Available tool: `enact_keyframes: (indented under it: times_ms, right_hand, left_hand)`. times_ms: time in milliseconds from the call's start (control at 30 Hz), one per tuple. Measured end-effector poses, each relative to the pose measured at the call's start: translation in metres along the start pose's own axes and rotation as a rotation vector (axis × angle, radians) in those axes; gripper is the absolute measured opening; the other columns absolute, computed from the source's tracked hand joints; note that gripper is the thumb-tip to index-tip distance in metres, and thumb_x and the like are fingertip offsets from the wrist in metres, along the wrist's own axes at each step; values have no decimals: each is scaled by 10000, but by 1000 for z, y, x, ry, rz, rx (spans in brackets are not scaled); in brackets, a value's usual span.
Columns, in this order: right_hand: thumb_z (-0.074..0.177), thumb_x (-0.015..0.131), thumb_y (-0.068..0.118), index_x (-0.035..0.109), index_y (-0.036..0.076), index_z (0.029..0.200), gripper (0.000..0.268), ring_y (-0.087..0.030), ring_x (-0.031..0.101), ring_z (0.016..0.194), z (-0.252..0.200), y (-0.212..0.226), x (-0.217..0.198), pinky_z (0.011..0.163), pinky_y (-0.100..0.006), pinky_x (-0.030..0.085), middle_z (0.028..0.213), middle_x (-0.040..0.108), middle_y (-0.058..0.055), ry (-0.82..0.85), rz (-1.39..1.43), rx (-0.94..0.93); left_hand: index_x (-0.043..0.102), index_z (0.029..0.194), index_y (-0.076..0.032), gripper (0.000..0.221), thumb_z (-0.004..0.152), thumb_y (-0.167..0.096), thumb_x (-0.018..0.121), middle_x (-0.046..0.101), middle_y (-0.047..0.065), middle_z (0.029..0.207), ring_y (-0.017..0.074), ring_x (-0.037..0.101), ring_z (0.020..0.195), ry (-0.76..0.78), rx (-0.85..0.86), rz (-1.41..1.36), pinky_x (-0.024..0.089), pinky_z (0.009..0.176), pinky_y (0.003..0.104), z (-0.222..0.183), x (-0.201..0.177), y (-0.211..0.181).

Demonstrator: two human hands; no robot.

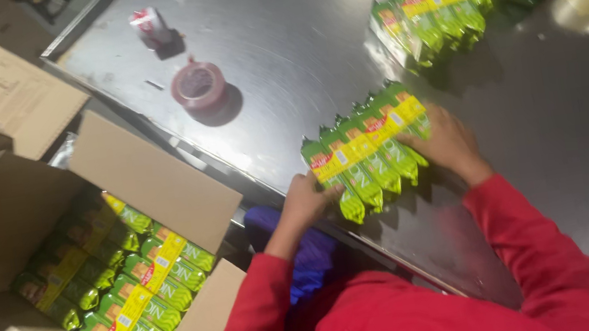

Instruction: The person seals cardboard boxes with tape and then places stacks of green snack packages into another box.

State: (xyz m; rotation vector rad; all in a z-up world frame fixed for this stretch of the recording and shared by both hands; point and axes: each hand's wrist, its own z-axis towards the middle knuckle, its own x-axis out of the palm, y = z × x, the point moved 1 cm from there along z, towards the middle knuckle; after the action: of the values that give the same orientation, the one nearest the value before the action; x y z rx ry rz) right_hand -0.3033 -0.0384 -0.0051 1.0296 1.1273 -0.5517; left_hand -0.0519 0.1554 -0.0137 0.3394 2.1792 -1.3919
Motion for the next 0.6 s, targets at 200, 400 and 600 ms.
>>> enact_keyframes:
  times_ms: [200,400,600]
  right_hand:
    - [774,920,420,394,1,1462,962,-322,625,1227,-39,87,-10,1036,-424,502,1313,625,-221,-388,444,-203]
    - [842,929,256,251,19,1566,1019,-346,507,1317,-58,261,-10,1136,-431,516,1444,415,-269,-417,910,-789]
    - [822,867,380,456,29,1476,848,-342,665,1057,-104,387,61,853,-436,556,1225,655,-161,-89,622,-1004]
  left_hand:
    - [301,1589,-93,958,778,-169,806,510,207,1409,366,650,1090,-619,314,85,559,903,408,-86,-61,4]
    - [180,1626,-108,1050,812,-7,835,214,258,1592,396,366,1473,-1253,500,130,571,957,411,-215,-138,68]
    - [325,1629,-109,880,913,-126,837,339,157,1567,300,530,1353,-1429,173,-100,598,993,356,-333,-167,158]
